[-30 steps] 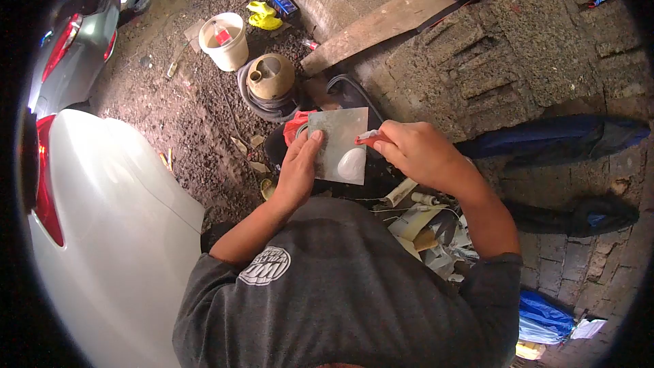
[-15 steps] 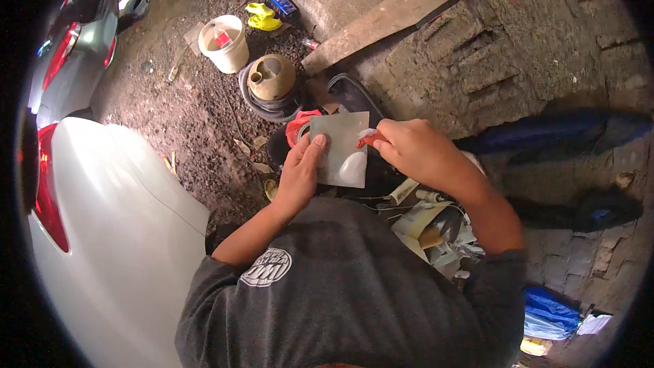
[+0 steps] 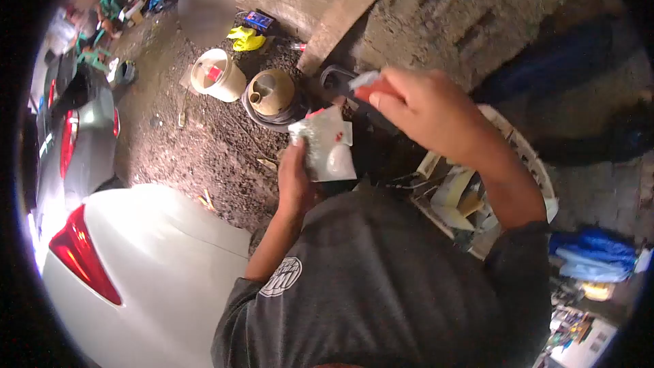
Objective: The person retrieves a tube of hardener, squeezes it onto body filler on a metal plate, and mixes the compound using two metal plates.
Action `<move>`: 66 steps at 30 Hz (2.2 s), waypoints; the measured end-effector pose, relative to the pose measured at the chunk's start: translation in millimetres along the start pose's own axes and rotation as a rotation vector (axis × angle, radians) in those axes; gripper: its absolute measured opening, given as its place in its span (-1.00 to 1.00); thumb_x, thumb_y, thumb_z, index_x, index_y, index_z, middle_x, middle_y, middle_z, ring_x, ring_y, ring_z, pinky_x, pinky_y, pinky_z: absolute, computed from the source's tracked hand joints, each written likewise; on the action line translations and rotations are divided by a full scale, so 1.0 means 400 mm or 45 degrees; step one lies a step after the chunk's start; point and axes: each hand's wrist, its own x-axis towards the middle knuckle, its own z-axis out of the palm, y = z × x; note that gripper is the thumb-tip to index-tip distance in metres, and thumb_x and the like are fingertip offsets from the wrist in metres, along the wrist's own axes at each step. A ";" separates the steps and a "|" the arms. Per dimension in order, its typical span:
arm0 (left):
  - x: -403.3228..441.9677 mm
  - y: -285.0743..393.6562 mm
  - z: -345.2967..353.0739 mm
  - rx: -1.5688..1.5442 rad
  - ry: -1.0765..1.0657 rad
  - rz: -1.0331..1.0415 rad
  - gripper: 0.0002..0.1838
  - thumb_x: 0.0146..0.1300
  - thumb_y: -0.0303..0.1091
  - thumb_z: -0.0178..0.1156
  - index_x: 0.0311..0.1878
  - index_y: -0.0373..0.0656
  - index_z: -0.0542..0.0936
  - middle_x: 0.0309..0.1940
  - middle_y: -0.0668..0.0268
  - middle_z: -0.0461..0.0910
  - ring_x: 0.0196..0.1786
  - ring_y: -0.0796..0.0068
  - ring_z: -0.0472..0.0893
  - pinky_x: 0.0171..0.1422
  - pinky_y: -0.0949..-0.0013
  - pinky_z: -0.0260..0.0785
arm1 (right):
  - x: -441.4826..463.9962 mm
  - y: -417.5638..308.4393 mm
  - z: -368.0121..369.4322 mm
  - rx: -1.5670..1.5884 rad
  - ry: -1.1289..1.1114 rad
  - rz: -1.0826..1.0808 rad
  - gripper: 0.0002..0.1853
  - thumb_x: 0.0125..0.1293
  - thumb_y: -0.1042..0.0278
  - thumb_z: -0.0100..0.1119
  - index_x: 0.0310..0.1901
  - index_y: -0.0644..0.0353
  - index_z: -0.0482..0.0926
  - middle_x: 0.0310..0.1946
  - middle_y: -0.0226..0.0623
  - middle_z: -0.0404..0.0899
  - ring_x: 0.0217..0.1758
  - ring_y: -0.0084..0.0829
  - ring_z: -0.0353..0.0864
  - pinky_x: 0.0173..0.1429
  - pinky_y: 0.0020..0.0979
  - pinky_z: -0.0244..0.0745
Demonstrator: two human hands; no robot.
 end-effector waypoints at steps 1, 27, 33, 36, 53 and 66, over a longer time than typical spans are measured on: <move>0.010 0.002 -0.006 -0.269 0.007 -0.136 -0.47 0.57 -0.03 -0.01 0.34 -0.29 0.45 0.14 0.16 0.61 0.15 0.28 0.63 0.30 0.16 0.44 | -0.011 0.013 -0.008 0.118 0.035 0.070 -0.74 0.49 0.29 0.15 0.01 0.32 0.64 -0.31 -0.26 0.73 -0.26 -0.47 0.71 -0.13 -0.37 0.57; -0.139 -0.548 -0.265 0.140 0.908 -0.523 -0.38 0.62 0.05 -0.04 0.35 -0.38 0.38 0.22 -0.04 0.48 0.22 0.10 0.52 0.38 0.16 0.32 | 0.002 1.624 1.441 0.968 0.234 1.241 -0.67 0.40 0.19 0.31 0.03 0.14 0.45 -0.11 -0.27 0.59 -0.06 -0.34 0.63 0.02 -0.12 0.58; -0.136 -0.633 -0.221 0.067 1.102 -0.681 -0.38 0.63 0.04 -0.07 0.41 -0.37 0.31 0.23 0.03 0.47 0.27 0.13 0.51 0.37 0.08 0.37 | 0.215 1.609 1.417 1.309 0.268 1.372 -0.68 0.41 0.12 0.30 0.01 0.12 0.49 -0.11 -0.29 0.59 -0.10 -0.31 0.66 0.00 -0.11 0.65; -0.133 -0.644 -0.214 0.095 1.133 -0.722 -0.35 0.61 0.08 -0.05 0.40 -0.36 0.31 0.20 -0.02 0.48 0.24 0.08 0.52 0.37 0.05 0.36 | 0.220 1.619 1.449 1.267 0.314 1.328 -0.66 0.43 0.12 0.27 0.06 0.15 0.50 -0.10 -0.28 0.60 -0.10 -0.33 0.66 -0.02 -0.16 0.63; -0.168 -0.448 -0.123 -0.015 1.035 -0.407 -0.46 0.56 -0.05 0.09 0.41 -0.18 0.32 0.21 0.16 0.49 0.21 0.13 0.55 0.32 0.04 0.42 | -0.148 1.299 1.151 1.114 -0.759 1.467 -0.58 0.46 -0.19 0.17 -0.28 0.03 0.46 -0.50 -0.48 0.50 -0.38 -0.41 0.64 -0.37 -0.25 0.58; -0.216 -0.324 -0.215 -0.365 1.060 -0.259 -0.47 0.58 -0.06 0.07 0.43 -0.18 0.34 0.26 0.09 0.50 0.28 0.09 0.54 0.41 0.06 0.36 | 0.214 1.205 1.202 0.873 -0.233 1.064 -0.52 0.32 0.25 0.38 0.20 0.22 0.50 0.00 -0.31 0.62 0.04 -0.40 0.60 0.05 -0.29 0.52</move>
